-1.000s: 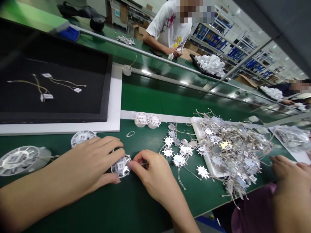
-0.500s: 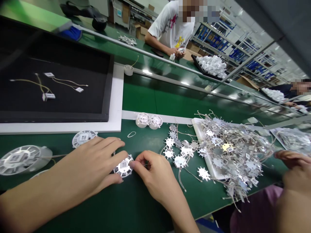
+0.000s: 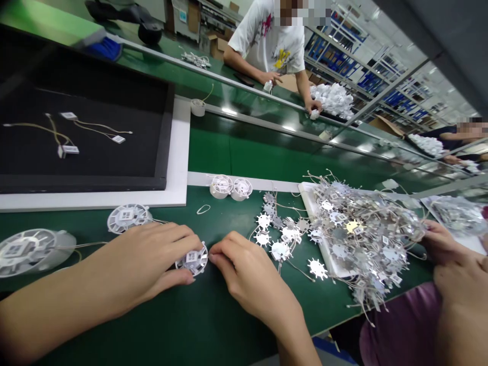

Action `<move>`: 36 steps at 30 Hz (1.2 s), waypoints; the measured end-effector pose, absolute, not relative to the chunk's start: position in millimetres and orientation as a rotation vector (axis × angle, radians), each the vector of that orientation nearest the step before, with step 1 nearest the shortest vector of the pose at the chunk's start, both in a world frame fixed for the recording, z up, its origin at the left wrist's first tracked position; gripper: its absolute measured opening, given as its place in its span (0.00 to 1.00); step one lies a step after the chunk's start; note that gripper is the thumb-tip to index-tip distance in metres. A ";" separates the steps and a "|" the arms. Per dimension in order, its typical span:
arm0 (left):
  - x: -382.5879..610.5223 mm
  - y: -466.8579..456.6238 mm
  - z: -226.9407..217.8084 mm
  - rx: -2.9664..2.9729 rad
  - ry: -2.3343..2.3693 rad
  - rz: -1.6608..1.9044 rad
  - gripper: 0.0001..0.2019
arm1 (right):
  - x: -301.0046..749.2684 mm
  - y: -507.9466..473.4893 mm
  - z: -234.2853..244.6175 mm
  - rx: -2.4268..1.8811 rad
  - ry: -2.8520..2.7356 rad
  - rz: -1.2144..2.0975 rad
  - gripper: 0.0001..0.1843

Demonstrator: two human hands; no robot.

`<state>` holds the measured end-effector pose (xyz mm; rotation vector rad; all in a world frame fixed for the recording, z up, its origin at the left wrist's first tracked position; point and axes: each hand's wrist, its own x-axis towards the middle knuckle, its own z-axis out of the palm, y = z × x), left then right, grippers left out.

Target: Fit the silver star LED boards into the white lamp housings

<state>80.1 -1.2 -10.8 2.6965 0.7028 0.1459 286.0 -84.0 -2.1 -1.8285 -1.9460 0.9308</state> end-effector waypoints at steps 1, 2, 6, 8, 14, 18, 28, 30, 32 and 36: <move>80.4 -1.4 -10.4 2.699 0.704 0.140 0.13 | 286.7 -84.5 -2.9 -1.815 -1.975 0.911 0.12; 80.7 -1.6 -9.9 2.702 0.707 0.132 0.13 | 287.1 -84.7 -3.8 -1.807 -1.994 0.892 0.12; 81.5 -3.0 -8.2 2.725 0.719 0.110 0.12 | 285.9 -84.4 -8.2 -1.813 -1.957 0.871 0.13; 81.8 -3.2 -7.8 2.732 0.724 0.093 0.11 | 284.9 -84.1 -10.9 -1.807 -1.915 0.887 0.13; 82.8 -1.4 -4.6 2.729 0.719 0.065 0.11 | 281.4 -84.2 -19.2 -1.806 -1.810 0.859 0.13; 82.9 -1.5 -3.1 2.728 0.723 0.039 0.11 | 279.2 -85.9 -22.6 -1.810 -1.779 0.880 0.13; 82.4 -0.1 -4.2 2.733 0.687 0.111 0.12 | 281.4 -92.5 -29.3 -1.812 -1.786 0.956 0.12; 81.7 -0.3 -5.8 2.732 0.683 0.124 0.11 | 281.4 -93.5 -30.6 -1.817 -1.770 0.969 0.12; 80.8 -1.2 -7.5 2.730 0.677 0.143 0.11 | 280.8 -94.9 -31.8 -1.822 -1.763 0.960 0.13; 80.1 -5.2 -7.3 2.799 0.650 0.134 0.11 | 279.5 -98.0 -33.2 -1.810 -1.784 0.900 0.13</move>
